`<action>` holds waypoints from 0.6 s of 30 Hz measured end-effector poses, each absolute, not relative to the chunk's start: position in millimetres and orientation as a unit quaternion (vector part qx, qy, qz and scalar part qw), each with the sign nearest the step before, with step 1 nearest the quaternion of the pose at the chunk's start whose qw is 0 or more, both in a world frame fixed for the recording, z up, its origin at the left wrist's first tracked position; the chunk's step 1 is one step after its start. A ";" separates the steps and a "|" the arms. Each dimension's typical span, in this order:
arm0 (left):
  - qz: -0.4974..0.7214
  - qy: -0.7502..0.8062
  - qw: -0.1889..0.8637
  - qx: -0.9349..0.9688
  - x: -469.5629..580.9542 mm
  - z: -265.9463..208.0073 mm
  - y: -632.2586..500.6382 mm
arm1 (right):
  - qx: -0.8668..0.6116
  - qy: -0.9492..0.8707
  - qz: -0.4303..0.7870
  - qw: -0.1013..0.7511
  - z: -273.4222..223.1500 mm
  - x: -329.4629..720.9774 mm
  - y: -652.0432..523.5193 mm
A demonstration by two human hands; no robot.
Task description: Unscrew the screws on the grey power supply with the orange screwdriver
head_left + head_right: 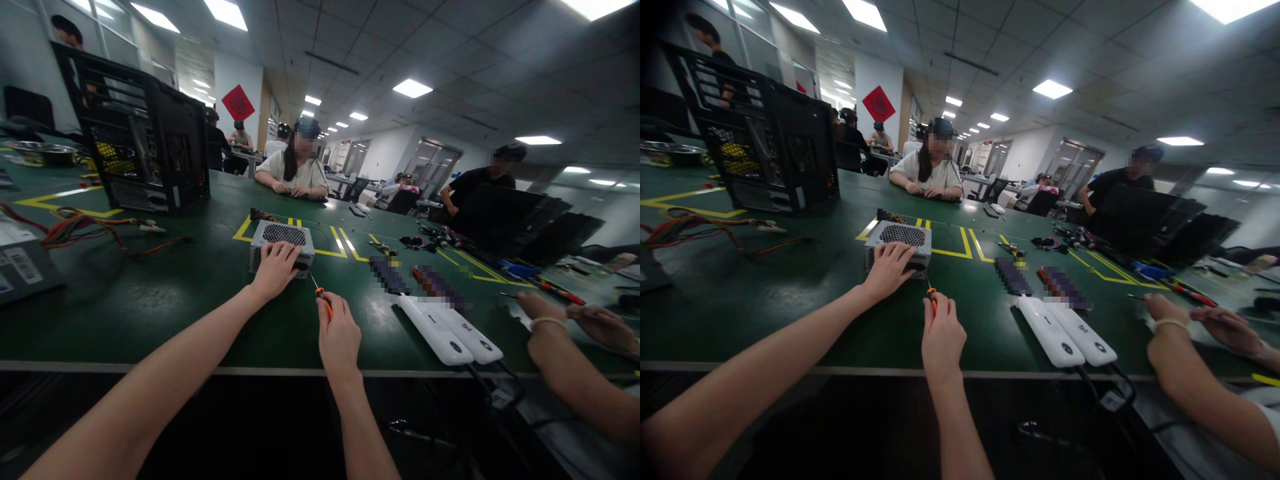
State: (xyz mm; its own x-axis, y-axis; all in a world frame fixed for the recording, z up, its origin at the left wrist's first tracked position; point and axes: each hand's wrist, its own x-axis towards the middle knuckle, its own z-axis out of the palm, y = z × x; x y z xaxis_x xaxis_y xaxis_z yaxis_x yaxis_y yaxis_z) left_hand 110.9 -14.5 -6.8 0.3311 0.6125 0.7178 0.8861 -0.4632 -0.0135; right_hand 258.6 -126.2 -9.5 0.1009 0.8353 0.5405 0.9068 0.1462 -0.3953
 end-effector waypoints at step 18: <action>-0.333 -0.483 0.201 -0.784 112.7 -8.6 -14.6 | -0.612 -0.685 -0.060 0.392 -13.9 261.1 -126.1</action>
State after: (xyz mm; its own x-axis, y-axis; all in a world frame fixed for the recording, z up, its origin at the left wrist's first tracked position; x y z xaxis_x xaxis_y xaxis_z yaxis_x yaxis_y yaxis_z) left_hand 112.7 -14.6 -8.6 0.3113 0.6250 0.7158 0.8920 -0.4521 0.0068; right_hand 261.1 -126.1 -13.9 0.0555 0.7909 0.6094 0.8848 0.2439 -0.3971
